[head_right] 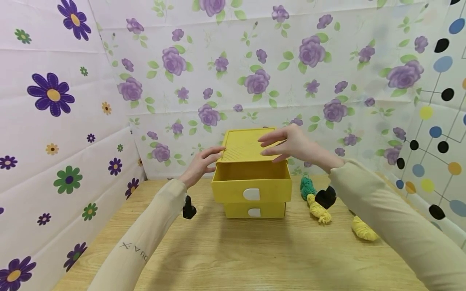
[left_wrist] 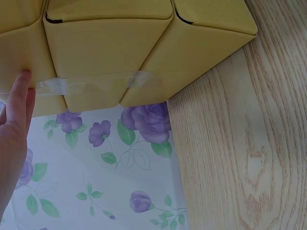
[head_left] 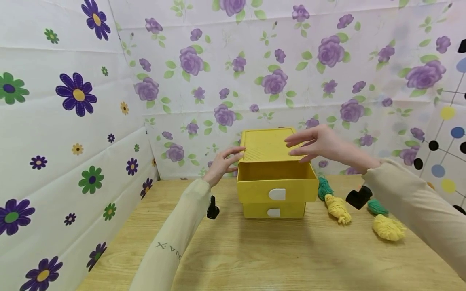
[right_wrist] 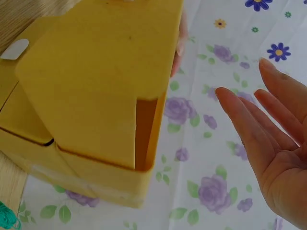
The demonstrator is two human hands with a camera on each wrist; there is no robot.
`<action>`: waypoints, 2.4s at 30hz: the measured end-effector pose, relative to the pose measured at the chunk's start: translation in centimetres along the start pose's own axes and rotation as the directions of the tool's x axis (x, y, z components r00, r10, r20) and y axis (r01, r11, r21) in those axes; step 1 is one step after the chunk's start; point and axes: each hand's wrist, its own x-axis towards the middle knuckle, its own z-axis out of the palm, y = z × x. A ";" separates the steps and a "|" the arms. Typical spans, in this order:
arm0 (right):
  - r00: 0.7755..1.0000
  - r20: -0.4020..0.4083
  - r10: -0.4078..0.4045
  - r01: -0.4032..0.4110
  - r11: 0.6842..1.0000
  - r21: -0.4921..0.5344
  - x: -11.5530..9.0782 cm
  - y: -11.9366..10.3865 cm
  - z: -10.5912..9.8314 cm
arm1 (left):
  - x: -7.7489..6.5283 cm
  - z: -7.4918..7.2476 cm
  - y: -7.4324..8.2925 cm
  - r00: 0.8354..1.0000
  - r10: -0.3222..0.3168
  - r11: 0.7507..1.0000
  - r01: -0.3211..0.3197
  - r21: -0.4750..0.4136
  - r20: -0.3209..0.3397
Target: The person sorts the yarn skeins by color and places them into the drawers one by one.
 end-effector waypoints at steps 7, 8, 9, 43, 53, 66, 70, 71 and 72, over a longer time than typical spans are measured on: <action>0.990 -0.121 0.073 -0.074 0.997 -0.006 -1.9 1.1 -1.8 | 0.0 0.0 0.0 1.000 0.004 1.000 -0.004 -0.001 0.000; 0.987 -0.138 0.086 -0.087 0.996 -0.004 -2.1 1.3 -2.0 | 0.0 0.0 0.0 1.000 0.004 1.000 -0.004 -0.001 0.001; 0.983 -0.154 0.096 -0.098 0.995 -0.006 -2.2 1.5 -2.1 | 0.0 0.0 0.0 1.000 0.006 1.000 -0.006 0.000 0.001; 0.864 -0.464 0.195 -0.338 0.908 -0.247 -6.3 14.1 -5.9 | -0.3 0.3 0.4 1.000 0.007 1.000 -0.007 -0.001 -0.004; 0.808 -0.512 0.292 -0.403 0.908 -0.119 -8.2 17.5 -5.5 | -0.2 0.2 0.4 1.000 0.013 1.000 -0.013 -0.002 -0.006; 0.697 -0.589 0.410 -0.485 0.874 0.035 -9.7 23.2 -5.7 | -0.2 0.2 0.5 1.000 0.008 1.000 -0.008 0.004 -0.009; 0.683 -0.609 0.403 -0.516 0.857 -0.012 -10.5 28.0 -6.6 | -0.2 0.2 0.4 1.000 0.007 1.000 -0.007 0.003 -0.004; 0.680 -0.618 0.395 -0.523 0.852 -0.031 -10.7 29.2 -6.8 | -0.2 0.2 0.4 1.000 0.005 1.000 -0.005 0.002 -0.002; 0.676 -0.624 0.393 -0.530 0.847 -0.042 -10.8 30.3 -6.9 | -0.2 0.2 0.3 1.000 0.003 1.000 -0.003 0.001 -0.001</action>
